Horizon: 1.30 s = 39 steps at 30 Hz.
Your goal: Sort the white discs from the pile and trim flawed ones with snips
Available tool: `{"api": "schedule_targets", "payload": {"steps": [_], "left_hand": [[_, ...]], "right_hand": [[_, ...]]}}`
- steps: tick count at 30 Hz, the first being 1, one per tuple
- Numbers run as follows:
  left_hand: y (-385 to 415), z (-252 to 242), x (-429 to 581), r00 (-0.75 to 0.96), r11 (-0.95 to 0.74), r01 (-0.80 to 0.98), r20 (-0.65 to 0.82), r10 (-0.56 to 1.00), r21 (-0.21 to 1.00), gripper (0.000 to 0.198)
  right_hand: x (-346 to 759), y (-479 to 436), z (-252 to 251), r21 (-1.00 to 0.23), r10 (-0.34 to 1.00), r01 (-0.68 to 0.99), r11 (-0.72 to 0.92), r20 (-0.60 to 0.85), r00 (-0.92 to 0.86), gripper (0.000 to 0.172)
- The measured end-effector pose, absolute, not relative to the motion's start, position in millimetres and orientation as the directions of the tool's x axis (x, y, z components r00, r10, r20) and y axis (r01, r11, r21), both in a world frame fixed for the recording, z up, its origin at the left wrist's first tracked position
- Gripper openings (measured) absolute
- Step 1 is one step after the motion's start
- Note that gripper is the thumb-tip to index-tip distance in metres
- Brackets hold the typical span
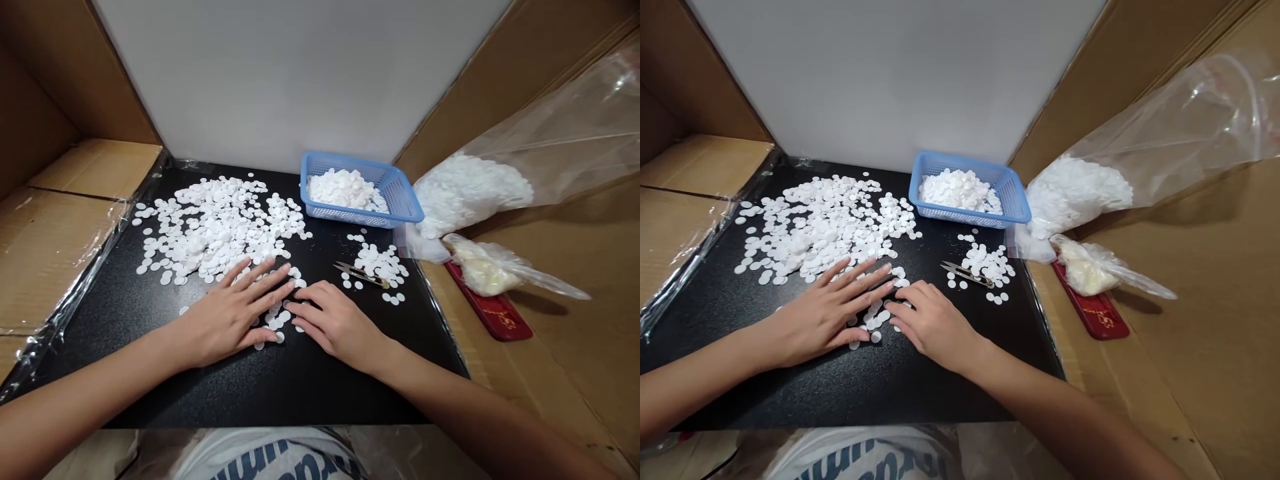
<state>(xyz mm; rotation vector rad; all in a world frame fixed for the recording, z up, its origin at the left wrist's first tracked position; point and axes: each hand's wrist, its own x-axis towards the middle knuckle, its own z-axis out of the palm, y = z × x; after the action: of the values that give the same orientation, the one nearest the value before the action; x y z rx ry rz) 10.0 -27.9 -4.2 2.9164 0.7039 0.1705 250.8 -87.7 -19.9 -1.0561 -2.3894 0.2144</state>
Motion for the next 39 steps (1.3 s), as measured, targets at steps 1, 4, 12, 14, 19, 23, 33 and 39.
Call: {"api": "schedule_targets", "payload": {"steps": [1,4,12,14,19,23,33,39], "left_hand": [[-31,-6,10,0.894,-0.888,0.427,0.070,0.443,0.170,0.065],[-31,-11,8,0.904,-0.892,0.413,0.037,0.426,0.181,0.064],[-5,-7,7,0.869,-0.859,0.492,-0.016,0.495,0.143,0.078],[-7,-3,8,0.869,-0.862,0.489,0.016,0.495,0.131,0.083],[-28,-1,12,0.927,-0.916,0.350,0.068,0.368,0.196,0.076],[-39,-3,11,0.962,-0.931,0.251,0.039,0.271,0.266,0.076],[-25,-2,8,0.942,-0.915,0.325,0.001,0.335,0.238,0.074],[-40,-4,10,0.929,-0.936,0.327,0.137,0.343,0.127,0.081]], "right_hand": [[252,-87,-20,-0.374,0.737,0.638,0.673,0.410,-0.537,0.021],[260,-83,-20,-0.501,0.790,0.616,0.609,0.451,-0.415,0.022],[274,-84,-18,-0.656,0.915,0.637,0.404,0.303,-0.268,0.020],[273,-84,-20,-0.631,0.894,0.633,0.448,0.309,-0.324,0.019],[273,-84,-24,-0.614,0.872,0.620,0.489,0.330,-0.361,0.015],[277,-85,-20,-0.578,0.860,0.638,0.509,0.331,-0.387,0.014],[280,-88,-6,-0.608,0.812,0.585,0.536,0.181,-0.555,0.019],[282,-90,-4,-0.653,0.802,0.528,0.543,0.218,-0.556,0.019]]}}
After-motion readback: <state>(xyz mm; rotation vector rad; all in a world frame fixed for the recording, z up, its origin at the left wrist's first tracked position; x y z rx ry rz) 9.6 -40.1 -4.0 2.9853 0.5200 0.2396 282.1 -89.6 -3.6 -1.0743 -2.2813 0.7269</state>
